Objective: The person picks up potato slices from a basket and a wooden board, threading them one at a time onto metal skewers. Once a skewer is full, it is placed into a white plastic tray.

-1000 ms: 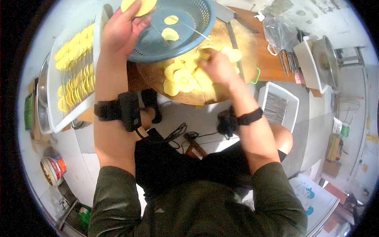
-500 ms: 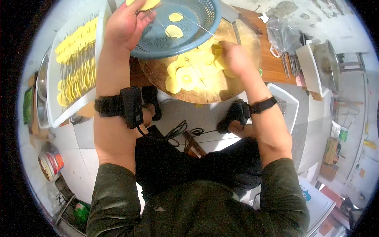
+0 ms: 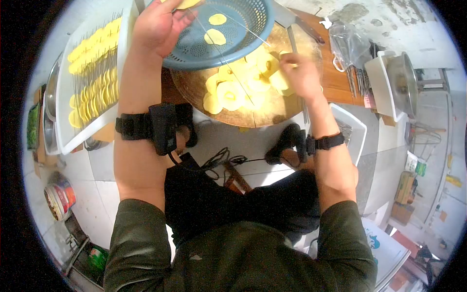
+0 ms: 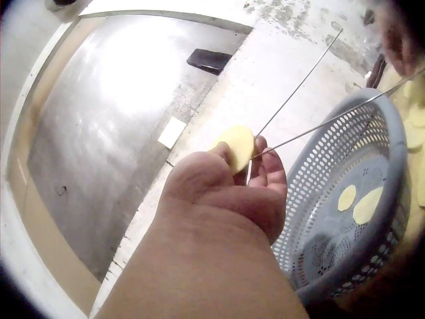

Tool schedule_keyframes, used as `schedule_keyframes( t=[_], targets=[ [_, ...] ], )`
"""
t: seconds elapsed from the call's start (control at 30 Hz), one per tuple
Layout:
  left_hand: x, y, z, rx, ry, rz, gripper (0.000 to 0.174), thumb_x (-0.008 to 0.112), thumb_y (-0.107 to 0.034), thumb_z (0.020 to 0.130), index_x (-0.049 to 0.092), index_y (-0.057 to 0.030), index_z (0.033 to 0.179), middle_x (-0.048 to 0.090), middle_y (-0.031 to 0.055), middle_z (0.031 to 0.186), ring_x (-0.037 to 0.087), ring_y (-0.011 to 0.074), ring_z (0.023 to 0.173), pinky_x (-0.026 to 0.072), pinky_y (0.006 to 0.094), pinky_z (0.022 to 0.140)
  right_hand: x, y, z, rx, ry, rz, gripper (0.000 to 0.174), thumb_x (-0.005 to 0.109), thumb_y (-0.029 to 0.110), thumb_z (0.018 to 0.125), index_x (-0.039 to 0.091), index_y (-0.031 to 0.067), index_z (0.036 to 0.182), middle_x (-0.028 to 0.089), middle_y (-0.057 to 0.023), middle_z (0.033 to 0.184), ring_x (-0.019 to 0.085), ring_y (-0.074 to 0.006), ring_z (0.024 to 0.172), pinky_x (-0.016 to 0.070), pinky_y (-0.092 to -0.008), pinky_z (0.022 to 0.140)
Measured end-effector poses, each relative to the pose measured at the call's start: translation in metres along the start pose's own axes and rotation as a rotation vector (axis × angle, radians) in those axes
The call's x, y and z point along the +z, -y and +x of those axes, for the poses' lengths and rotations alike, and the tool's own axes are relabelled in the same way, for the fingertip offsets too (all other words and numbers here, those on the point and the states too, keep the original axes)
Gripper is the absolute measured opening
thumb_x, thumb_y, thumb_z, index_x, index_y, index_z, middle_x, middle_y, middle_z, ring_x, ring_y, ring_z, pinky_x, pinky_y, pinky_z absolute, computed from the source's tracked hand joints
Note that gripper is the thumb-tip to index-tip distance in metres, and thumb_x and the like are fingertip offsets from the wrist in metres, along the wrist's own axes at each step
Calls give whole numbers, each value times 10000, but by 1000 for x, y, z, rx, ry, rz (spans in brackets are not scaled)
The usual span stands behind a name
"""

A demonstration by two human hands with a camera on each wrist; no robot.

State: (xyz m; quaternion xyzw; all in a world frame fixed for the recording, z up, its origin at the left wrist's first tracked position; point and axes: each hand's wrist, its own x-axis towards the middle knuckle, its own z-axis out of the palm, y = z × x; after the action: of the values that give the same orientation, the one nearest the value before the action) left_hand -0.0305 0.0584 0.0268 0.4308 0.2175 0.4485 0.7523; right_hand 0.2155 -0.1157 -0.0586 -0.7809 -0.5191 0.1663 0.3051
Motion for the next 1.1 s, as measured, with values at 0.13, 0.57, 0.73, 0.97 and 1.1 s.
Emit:
schedule_keyframes(
  t=[0.13, 0.57, 0.73, 0.97, 1.1],
  targets=[
    [-1, 4, 2, 0, -1, 19, 236, 441, -131, 994, 519, 13, 1165, 631, 104, 936, 602, 157, 731, 513, 247, 610, 38, 15, -17, -314, 262, -66, 376, 643, 216, 833, 608, 65, 1176, 642, -179, 1108, 630, -334, 978, 504, -396, 852],
    [-45, 21, 31, -7, 54, 140, 334, 505, -190, 982, 493, -38, 1279, 611, 76, 1187, 615, 209, 1050, 517, 301, 823, 56, 28, 17, -105, 44, -339, 410, 645, 363, 815, 626, 20, 1039, 637, -194, 1035, 635, -354, 926, 519, -440, 785],
    [-31, 14, 21, 1, 63, 137, 339, 506, -194, 982, 488, -39, 1283, 611, 85, 1187, 615, 214, 1054, 517, 302, 823, 70, 30, 25, 48, 50, -445, 391, 635, 379, 805, 662, 10, 931, 653, -204, 971, 664, -337, 848, 534, -445, 746],
    [-4, 0, 2, 9, 23, 9, 249, 449, -136, 995, 506, -8, 1200, 630, 98, 999, 612, 145, 791, 517, 238, 632, 53, -6, 14, 343, -197, 569, 185, 597, 138, 852, 628, -40, 891, 676, -144, 825, 660, -224, 715, 530, -331, 648],
    [-38, 16, 24, 17, 61, 93, 339, 505, -197, 983, 485, -38, 1282, 611, 88, 1184, 616, 214, 1053, 516, 301, 818, 43, -5, 5, 396, -121, 1148, 145, 544, 69, 914, 583, -10, 1030, 620, -73, 847, 605, -155, 696, 513, -256, 616]
  ],
)
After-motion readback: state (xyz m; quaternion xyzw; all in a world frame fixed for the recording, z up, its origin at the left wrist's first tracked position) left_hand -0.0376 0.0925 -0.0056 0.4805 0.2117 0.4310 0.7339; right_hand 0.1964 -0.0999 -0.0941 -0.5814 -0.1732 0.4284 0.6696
